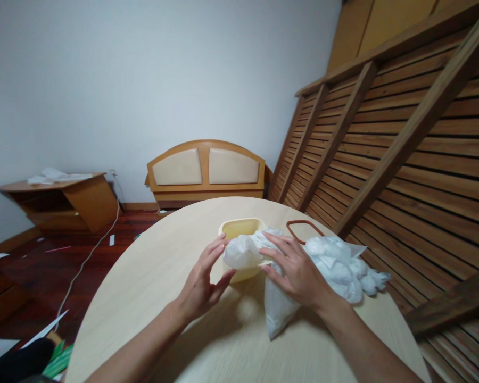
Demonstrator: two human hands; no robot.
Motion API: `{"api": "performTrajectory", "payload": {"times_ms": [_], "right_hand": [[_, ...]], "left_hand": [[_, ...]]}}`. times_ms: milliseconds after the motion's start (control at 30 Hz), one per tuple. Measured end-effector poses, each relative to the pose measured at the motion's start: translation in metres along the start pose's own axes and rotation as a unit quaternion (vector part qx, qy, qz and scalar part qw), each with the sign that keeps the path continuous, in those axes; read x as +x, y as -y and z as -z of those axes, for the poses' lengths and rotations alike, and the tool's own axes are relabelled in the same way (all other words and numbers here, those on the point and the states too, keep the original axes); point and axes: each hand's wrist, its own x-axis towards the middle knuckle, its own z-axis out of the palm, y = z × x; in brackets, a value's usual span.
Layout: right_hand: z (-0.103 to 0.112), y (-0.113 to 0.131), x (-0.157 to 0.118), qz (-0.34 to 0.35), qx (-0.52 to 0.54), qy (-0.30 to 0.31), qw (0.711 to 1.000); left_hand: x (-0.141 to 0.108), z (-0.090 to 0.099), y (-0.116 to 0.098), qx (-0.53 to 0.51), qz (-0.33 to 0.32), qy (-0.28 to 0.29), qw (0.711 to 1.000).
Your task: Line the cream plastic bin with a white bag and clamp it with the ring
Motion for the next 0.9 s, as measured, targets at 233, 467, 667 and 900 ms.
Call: {"api": "performTrajectory", "payload": {"times_ms": [233, 467, 667, 900], "right_hand": [[-0.002, -0.001, -0.001, 0.034, -0.012, 0.004, 0.999], [-0.002, -0.001, -0.002, 0.075, -0.011, -0.004, 0.997], [-0.001, 0.001, -0.002, 0.082, -0.007, -0.004, 0.997], [0.002, 0.003, -0.003, 0.063, 0.042, -0.006, 0.997]], "left_hand": [[0.005, 0.014, -0.009, 0.118, -0.004, 0.055, 0.991], [0.014, 0.019, -0.016, 0.193, 0.005, 0.085, 0.977], [0.017, 0.016, -0.018, 0.217, 0.028, 0.074, 0.973], [0.016, 0.016, -0.013, 0.198, -0.058, 0.122, 0.971]]}}
